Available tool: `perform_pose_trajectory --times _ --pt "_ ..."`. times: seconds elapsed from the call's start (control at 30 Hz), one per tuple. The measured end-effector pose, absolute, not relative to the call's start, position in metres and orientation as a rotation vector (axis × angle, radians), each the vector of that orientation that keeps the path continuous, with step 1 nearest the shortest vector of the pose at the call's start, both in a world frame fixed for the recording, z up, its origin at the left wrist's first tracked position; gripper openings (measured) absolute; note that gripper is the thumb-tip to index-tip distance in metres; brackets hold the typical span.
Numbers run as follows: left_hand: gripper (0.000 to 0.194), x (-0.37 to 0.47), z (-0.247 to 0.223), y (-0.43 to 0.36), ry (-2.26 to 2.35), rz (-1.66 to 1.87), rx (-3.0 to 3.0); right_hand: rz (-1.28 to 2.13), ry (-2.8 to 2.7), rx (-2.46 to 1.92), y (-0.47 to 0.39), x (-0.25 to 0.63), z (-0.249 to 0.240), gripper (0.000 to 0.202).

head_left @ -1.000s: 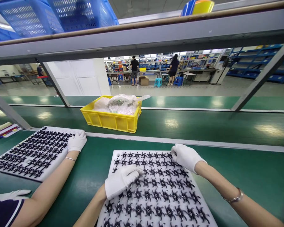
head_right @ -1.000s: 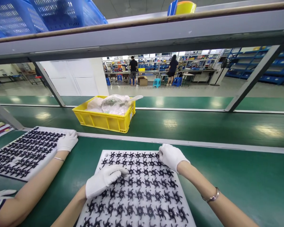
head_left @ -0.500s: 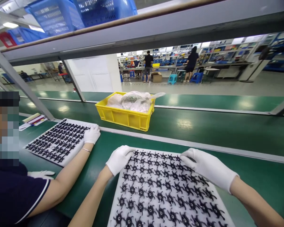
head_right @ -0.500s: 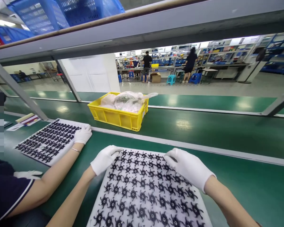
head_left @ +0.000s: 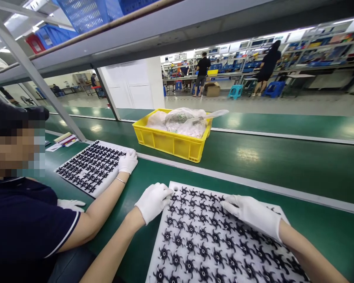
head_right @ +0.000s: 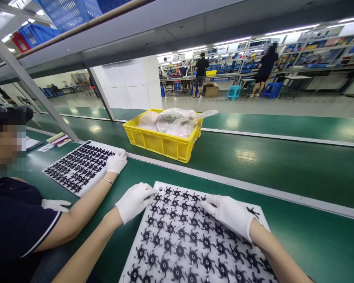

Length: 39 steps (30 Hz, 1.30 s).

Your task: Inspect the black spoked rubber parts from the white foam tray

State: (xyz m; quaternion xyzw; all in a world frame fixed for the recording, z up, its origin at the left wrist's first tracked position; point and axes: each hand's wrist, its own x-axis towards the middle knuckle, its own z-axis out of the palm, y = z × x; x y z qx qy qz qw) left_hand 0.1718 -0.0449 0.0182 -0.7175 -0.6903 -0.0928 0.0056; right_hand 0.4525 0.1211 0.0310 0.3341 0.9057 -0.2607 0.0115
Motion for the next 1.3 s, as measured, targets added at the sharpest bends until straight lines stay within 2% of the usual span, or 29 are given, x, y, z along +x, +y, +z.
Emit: perform_pose_trajectory --times 0.1,0.23,0.5,0.6,0.7,0.73,0.83,0.9,1.07,1.2,1.3 --pt "0.011 0.176 0.020 -0.038 -2.105 -0.126 -2.279 -0.850 2.809 1.052 0.124 0.452 0.030 0.042" --pt "0.014 0.176 0.022 -0.028 -1.984 -0.004 -2.357 -0.907 2.794 1.050 0.124 0.451 0.032 0.040" --pt "0.008 0.158 0.034 -0.011 -1.756 -0.091 -2.577 -0.862 2.843 1.078 0.107 0.436 0.047 0.041" --pt "0.007 0.156 0.045 -0.018 -1.825 -0.302 -2.477 -0.943 2.890 1.043 0.096 0.428 0.055 0.039" --pt "0.016 0.168 0.055 -0.029 -1.930 -0.648 -2.289 -1.070 2.930 1.029 0.083 0.419 0.064 0.043" --pt "0.017 0.175 0.056 -0.032 -1.971 -0.855 -2.231 -1.134 2.947 1.010 0.078 0.416 0.067 0.044" --pt "0.012 0.204 0.053 -0.036 -2.069 -1.797 -2.036 -1.429 2.940 0.878 0.064 0.410 0.075 0.049" --pt "0.011 0.222 0.048 -0.036 -2.102 -2.108 -1.978 -1.610 2.875 0.846 0.056 0.408 0.078 0.050" --pt "0.020 0.235 0.039 -0.038 -2.104 -2.315 -2.110 -1.689 2.907 0.974 0.048 0.406 0.069 0.038" --pt "0.032 0.231 0.035 -0.042 -2.298 -2.317 -2.143 -1.452 3.112 0.998 0.046 0.410 0.054 0.032" --pt "0.050 0.234 0.030 -0.043 -2.495 -2.302 -2.190 -1.291 3.257 0.883 0.046 0.414 0.047 0.032"
